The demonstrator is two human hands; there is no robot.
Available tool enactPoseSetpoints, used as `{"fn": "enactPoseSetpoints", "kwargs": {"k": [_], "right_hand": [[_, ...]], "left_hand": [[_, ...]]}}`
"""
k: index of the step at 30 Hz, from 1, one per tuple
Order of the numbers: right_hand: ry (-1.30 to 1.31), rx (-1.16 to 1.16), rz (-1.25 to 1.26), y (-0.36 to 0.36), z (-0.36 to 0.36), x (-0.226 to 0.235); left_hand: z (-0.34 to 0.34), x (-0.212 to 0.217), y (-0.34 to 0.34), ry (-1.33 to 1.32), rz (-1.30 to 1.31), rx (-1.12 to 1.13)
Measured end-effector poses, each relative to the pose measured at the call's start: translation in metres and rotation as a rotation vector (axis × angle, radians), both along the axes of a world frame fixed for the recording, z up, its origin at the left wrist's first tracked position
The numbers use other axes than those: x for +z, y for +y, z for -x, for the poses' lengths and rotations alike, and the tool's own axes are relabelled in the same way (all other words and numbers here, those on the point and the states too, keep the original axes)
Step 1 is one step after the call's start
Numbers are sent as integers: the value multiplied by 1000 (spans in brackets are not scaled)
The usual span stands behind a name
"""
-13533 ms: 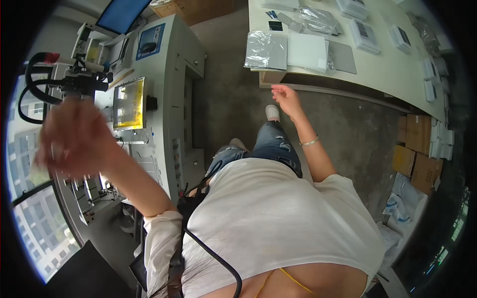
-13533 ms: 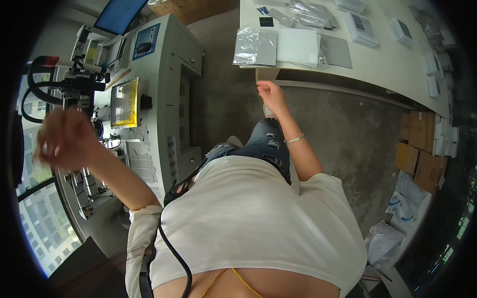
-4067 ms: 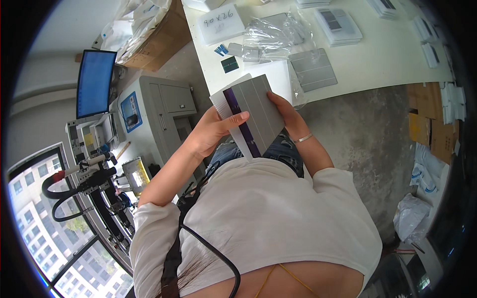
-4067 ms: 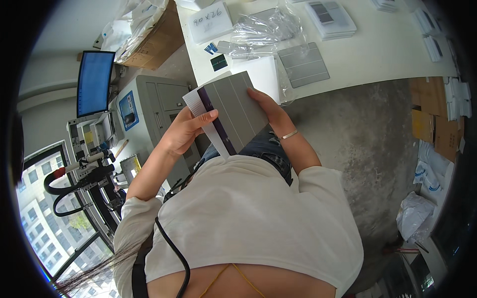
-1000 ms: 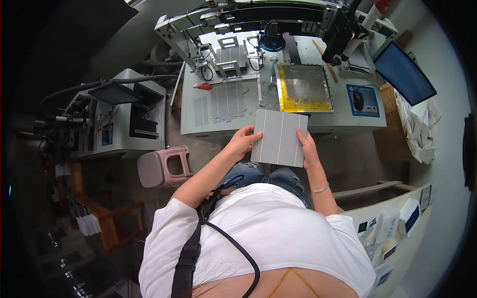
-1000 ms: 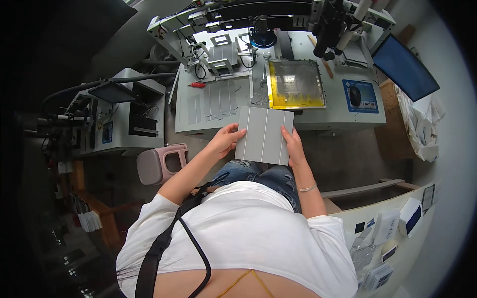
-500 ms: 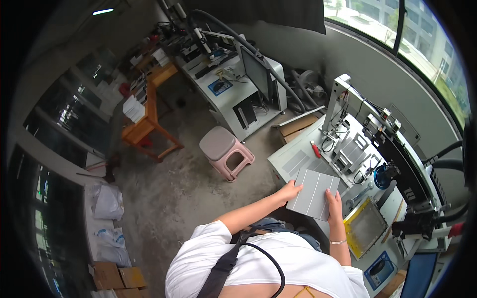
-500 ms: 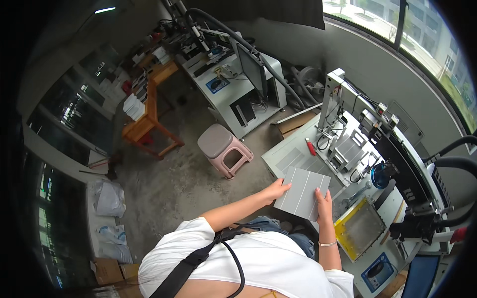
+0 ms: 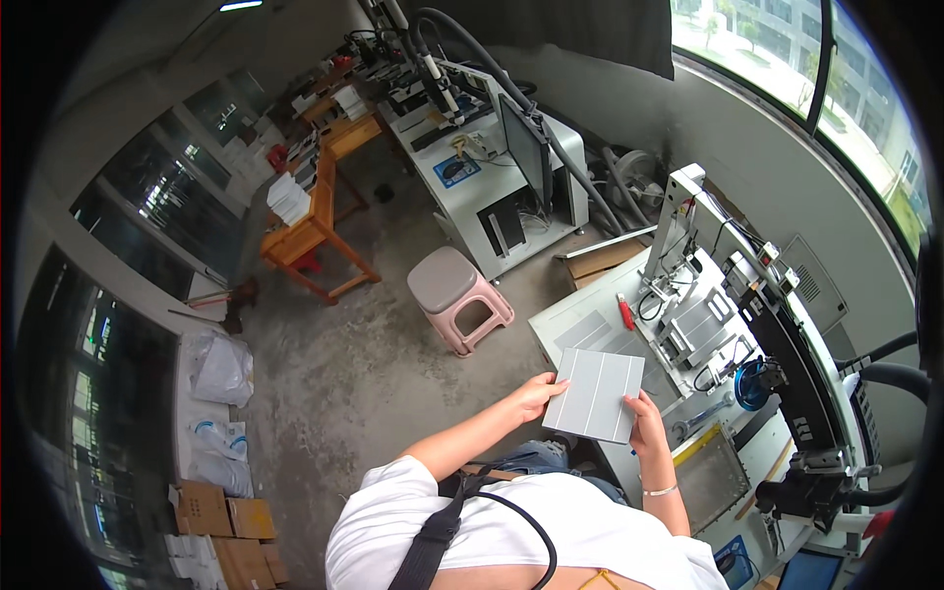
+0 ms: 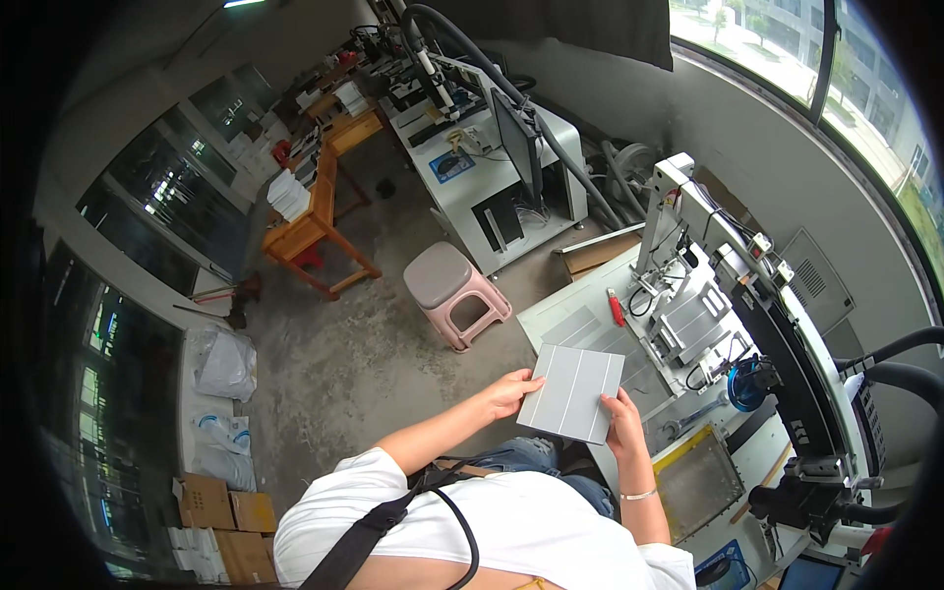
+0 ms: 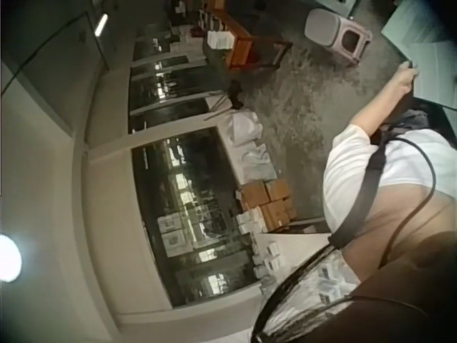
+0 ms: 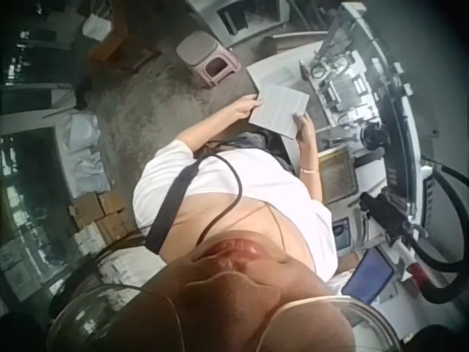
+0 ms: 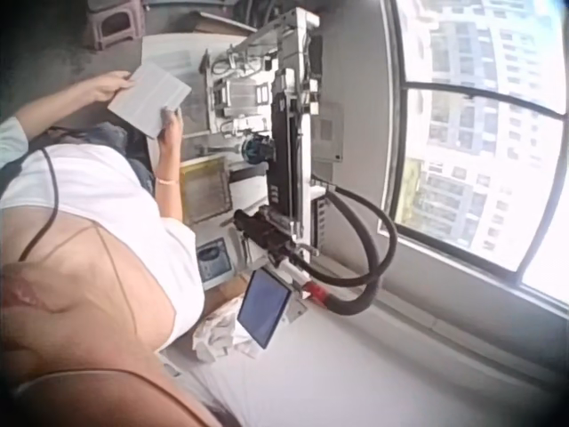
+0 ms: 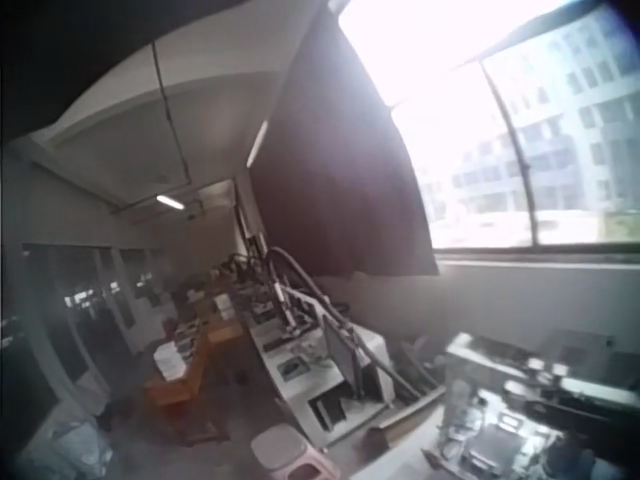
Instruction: The recorder unpackages plates, loads them into an automated industrial machine, performs adjustments using a tool, and records data at a computer workstation.
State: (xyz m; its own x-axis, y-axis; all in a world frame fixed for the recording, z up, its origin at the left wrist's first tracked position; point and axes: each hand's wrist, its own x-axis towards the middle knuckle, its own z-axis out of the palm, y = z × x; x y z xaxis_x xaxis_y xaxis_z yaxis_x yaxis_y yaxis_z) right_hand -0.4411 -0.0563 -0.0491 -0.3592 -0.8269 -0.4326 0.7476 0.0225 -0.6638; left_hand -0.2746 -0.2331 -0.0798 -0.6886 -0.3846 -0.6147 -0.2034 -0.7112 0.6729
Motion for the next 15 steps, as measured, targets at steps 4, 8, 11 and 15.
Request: {"fn": "enactPoseSetpoints", "kwargs": {"k": [4,8,11,15], "right_hand": [[-18,10,26,4,14,4],[43,18,-73,2,26,10],[84,-8,-70,-6,43,-2],[149,-124,-95,-21,50,11]], "left_hand": [[19,-1,-13,8,5,-63],[46,-5,-36,29,7,-176],[68,-3,-51,37,48,-198],[96,-8,-71,-12,119,-289]]}}
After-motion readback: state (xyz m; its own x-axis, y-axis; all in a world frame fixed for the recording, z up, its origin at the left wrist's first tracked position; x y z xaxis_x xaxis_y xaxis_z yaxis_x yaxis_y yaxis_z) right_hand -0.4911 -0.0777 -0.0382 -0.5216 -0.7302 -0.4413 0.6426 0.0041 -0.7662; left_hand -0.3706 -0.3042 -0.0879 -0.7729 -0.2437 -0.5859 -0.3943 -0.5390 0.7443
